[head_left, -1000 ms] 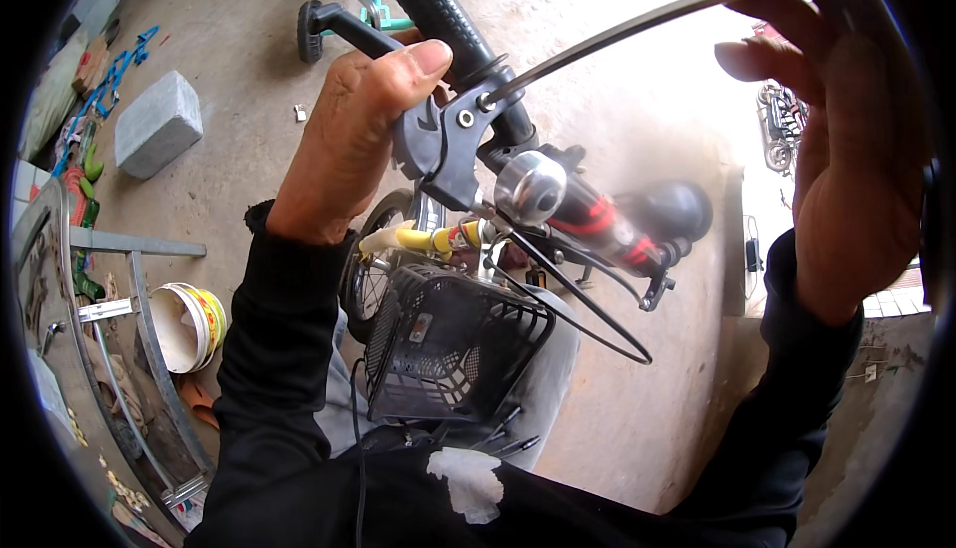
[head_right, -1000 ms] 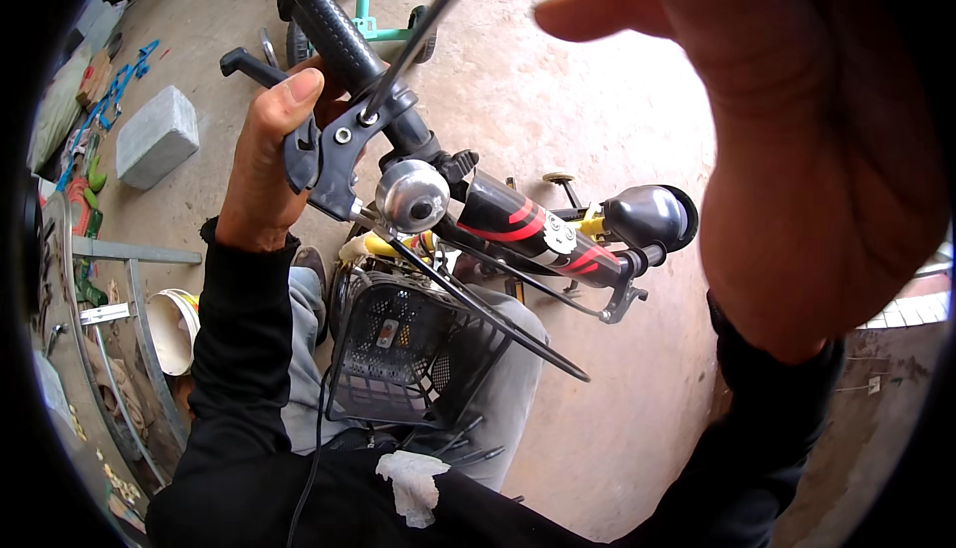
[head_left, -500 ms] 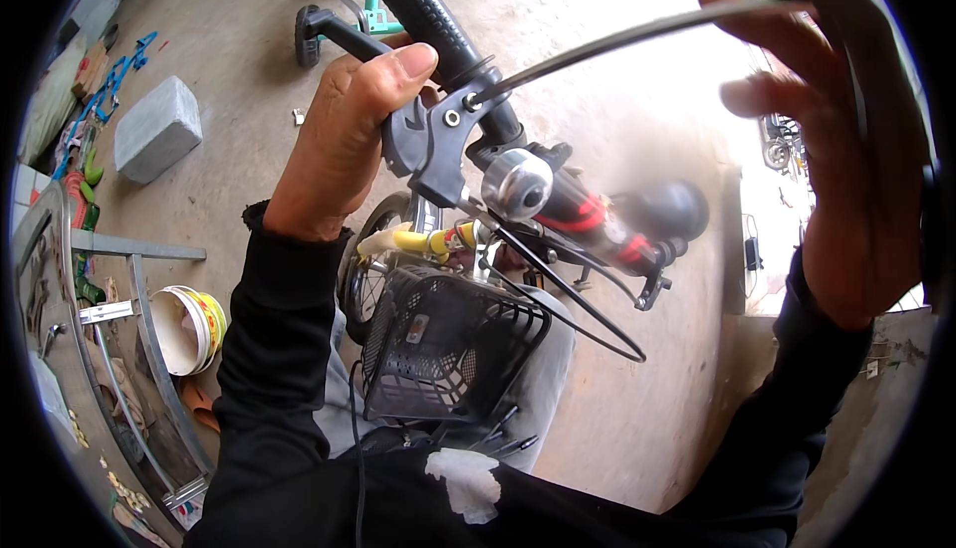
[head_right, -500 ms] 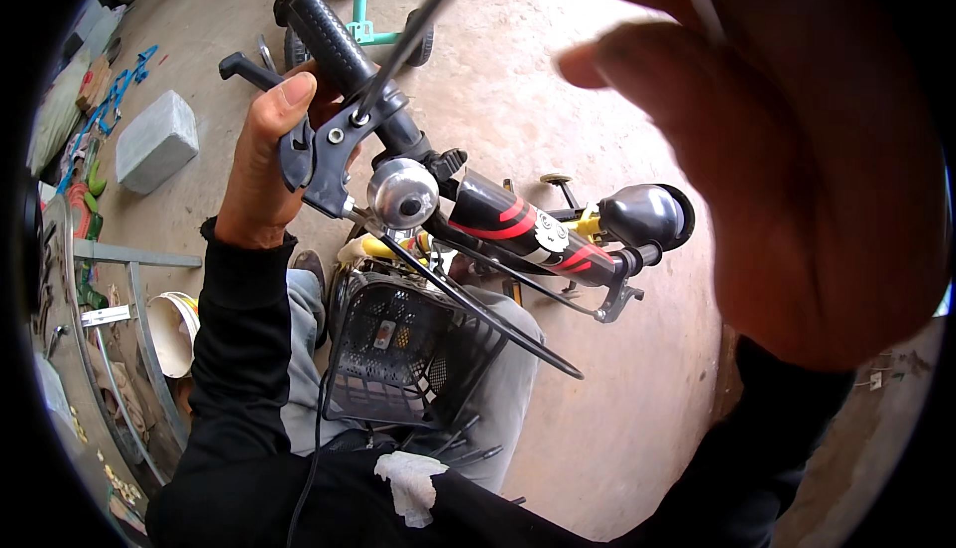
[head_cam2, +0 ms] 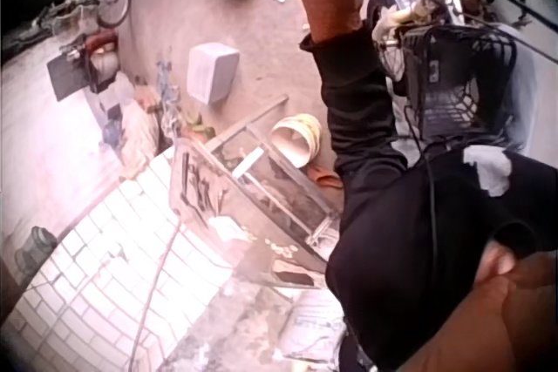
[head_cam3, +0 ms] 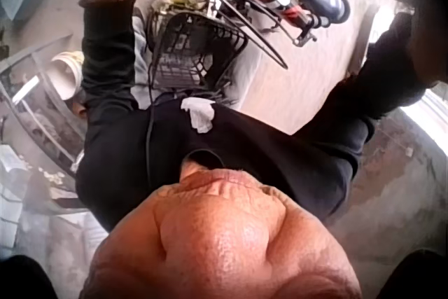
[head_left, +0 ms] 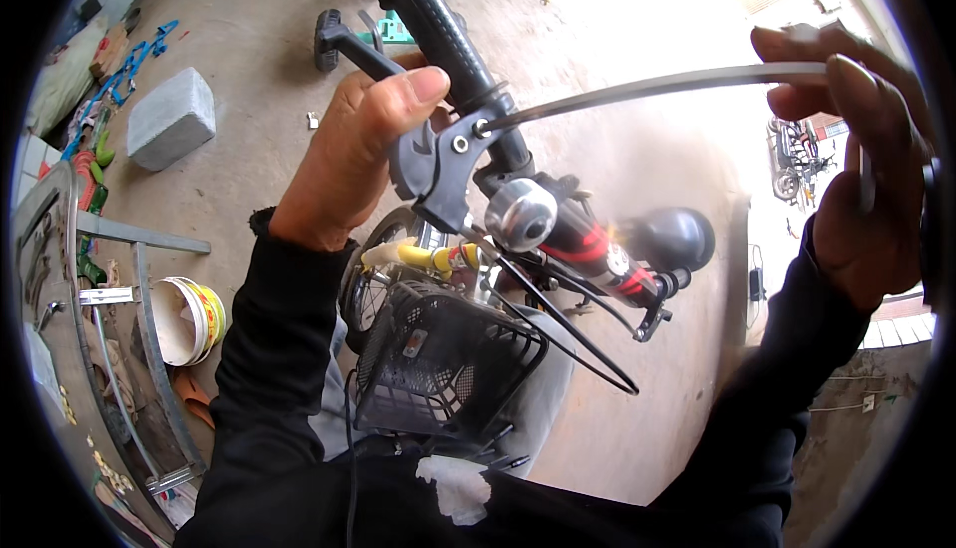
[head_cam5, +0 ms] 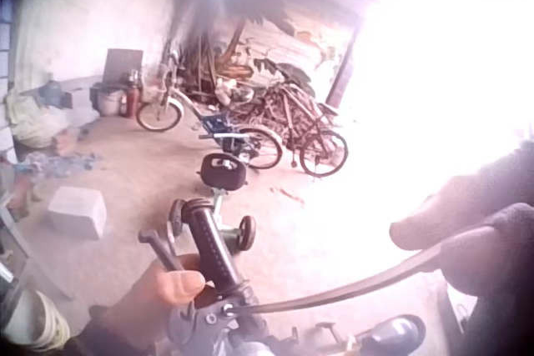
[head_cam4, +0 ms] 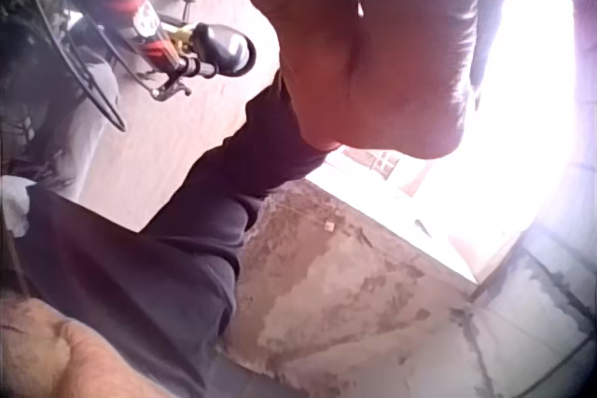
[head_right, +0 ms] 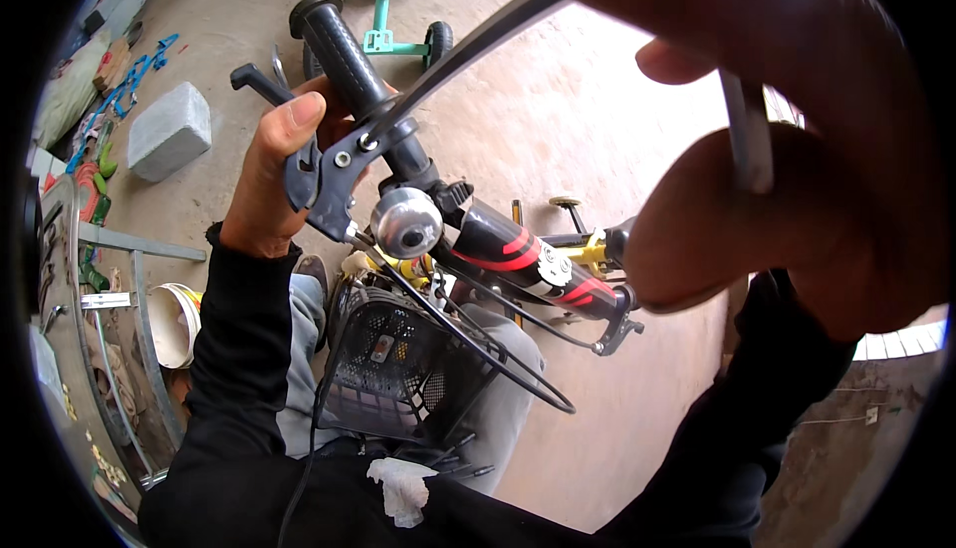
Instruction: The person adjusts the brake lever and cable on the handlebar of a yellow bicycle using a screwdriver. They then move to the front basket and use the screwdriver to tighten or adjust the mounting hardware.
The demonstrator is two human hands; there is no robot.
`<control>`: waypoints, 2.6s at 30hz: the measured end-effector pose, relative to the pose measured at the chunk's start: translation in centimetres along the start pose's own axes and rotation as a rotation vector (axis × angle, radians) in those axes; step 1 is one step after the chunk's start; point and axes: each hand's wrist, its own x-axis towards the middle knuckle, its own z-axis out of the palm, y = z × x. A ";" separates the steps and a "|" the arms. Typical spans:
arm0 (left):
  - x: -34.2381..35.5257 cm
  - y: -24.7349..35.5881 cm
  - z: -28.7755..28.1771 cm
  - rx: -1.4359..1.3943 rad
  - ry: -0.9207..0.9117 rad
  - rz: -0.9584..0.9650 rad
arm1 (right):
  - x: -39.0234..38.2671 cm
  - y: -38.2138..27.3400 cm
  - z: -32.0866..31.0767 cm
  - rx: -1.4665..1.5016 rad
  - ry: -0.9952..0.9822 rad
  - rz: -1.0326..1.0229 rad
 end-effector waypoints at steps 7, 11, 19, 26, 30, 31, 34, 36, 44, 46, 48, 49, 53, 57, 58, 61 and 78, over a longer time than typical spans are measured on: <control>0.2 -0.7 -1.4 0.072 -0.084 -0.045 | 5.1 4.3 1.7 0.723 -0.018 -0.499; 0.4 -1.0 -1.4 0.049 -0.089 -0.080 | 8.3 5.2 4.7 1.098 0.019 -0.846; 0.3 -0.1 -0.1 -0.021 -0.011 -0.012 | 12.2 4.8 4.7 1.397 -0.431 -0.849; 0.4 -0.3 0.4 -0.064 0.005 0.017 | 12.4 5.0 5.2 1.293 -0.350 -1.047; 0.3 -0.5 -0.8 0.043 -0.067 -0.043 | 12.4 4.6 4.5 1.285 -0.447 -0.960; 0.3 -0.4 -0.8 0.059 -0.063 -0.039 | 12.2 4.5 4.8 1.309 -0.438 -0.944; 0.5 -0.2 0.3 0.015 -0.016 -0.014 | 11.2 4.5 5.2 1.350 -0.372 -0.894; 0.6 -0.1 0.7 -0.031 0.017 -0.007 | 10.9 4.5 5.9 1.395 -0.338 -0.898; 0.5 -0.1 0.6 -0.062 0.031 -0.025 | 9.7 3.0 7.9 1.635 -0.133 -0.773; 0.6 -0.2 0.9 -0.107 0.052 -0.033 | 8.3 2.5 7.8 1.689 -0.035 -0.625; 0.5 -0.4 0.6 -0.122 0.038 -0.045 | 7.7 1.6 7.8 1.746 0.036 -0.493; 0.4 -0.5 0.3 -0.126 0.037 -0.050 | 7.4 1.0 8.1 1.799 0.086 -0.431; 0.4 -0.7 0.7 -0.178 0.049 -0.027 | 5.5 -1.1 8.4 1.953 0.305 -0.156; 0.0 -0.3 1.0 -0.237 0.060 -0.042 | 6.0 -4.5 8.0 1.923 0.595 0.091; -0.1 -0.1 1.1 -0.255 0.071 -0.043 | 6.3 -5.0 8.1 1.901 0.640 0.113; -0.3 0.0 1.2 -0.276 0.057 -0.035 | 6.7 -6.7 8.0 1.853 0.808 0.240; -0.3 -0.1 0.0 -0.102 -0.047 0.062 | 5.8 -5.1 7.2 1.544 0.906 0.341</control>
